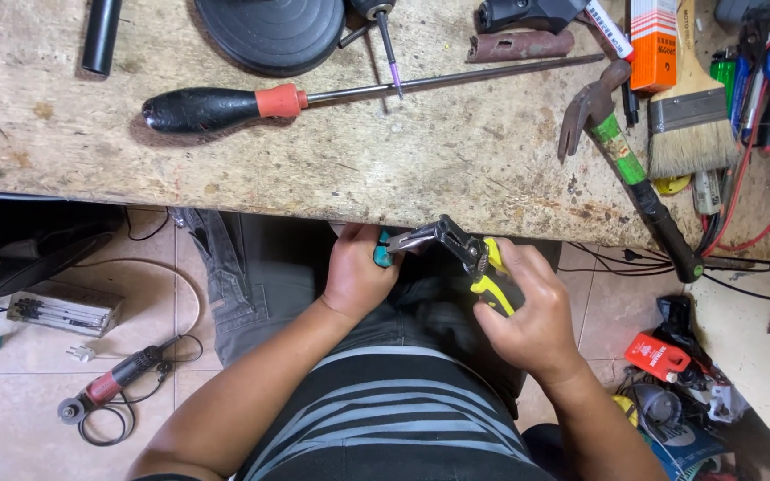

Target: Assembling small metal and plastic components for a stand using pliers and a hammer on a workbench.

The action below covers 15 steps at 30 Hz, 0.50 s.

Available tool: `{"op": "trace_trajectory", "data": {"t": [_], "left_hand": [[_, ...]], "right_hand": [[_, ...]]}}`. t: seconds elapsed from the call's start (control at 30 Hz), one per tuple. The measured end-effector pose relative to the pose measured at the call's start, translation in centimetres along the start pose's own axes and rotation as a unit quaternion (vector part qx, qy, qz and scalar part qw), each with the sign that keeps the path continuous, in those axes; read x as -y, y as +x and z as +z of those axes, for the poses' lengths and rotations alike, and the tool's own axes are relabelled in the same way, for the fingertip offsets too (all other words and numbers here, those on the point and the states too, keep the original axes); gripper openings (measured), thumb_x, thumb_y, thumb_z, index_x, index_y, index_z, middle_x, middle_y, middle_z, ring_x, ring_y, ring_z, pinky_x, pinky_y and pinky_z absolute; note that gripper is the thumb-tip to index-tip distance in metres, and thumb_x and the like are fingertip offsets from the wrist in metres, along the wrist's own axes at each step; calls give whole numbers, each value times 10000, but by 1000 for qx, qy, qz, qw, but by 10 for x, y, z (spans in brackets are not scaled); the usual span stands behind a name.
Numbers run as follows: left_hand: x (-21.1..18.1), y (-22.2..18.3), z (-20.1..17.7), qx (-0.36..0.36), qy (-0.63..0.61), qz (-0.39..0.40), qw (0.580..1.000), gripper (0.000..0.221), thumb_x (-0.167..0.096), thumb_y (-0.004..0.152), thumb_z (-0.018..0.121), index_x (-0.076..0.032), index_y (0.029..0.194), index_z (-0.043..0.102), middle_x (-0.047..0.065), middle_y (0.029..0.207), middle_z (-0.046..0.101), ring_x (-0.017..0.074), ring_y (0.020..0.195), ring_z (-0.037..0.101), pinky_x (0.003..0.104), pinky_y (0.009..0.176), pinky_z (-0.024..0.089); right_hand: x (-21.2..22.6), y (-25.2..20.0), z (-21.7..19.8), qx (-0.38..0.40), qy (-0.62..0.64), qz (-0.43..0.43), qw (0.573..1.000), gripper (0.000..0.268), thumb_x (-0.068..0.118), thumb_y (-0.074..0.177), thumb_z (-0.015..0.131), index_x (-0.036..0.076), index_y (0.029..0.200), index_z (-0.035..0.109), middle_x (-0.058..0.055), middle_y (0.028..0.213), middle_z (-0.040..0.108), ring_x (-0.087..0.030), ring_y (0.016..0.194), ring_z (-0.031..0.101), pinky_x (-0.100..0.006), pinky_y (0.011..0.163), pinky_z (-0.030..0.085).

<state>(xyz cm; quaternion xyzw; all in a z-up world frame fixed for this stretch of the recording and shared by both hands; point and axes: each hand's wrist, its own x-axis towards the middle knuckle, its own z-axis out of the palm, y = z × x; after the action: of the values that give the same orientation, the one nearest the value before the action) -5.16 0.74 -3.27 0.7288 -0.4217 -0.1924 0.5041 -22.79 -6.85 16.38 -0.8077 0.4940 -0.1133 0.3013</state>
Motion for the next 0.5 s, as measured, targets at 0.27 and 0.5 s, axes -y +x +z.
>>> {"op": "trace_trajectory", "data": {"t": [0.27, 0.5], "left_hand": [[-84, 56, -84, 214, -121, -52, 968, 261, -248, 847, 785, -2, 883, 705, 241, 750, 698, 510, 803, 687, 531, 696, 561], [-72, 61, -109, 509, -187, -167, 823, 328, -356, 908, 765, -68, 784, 668, 81, 585, 630, 198, 590, 598, 352, 566, 501]], "right_hand": [[1, 9, -11, 10, 10, -36, 999, 719, -10, 575, 778, -39, 1288, 683, -208, 1032, 713, -349, 861, 714, -446, 761, 579], [5, 14, -35, 67, 36, -36, 996, 702, -15, 558, 774, -37, 1256, 696, -232, 1074, 728, -401, 899, 717, -486, 779, 564]]}}
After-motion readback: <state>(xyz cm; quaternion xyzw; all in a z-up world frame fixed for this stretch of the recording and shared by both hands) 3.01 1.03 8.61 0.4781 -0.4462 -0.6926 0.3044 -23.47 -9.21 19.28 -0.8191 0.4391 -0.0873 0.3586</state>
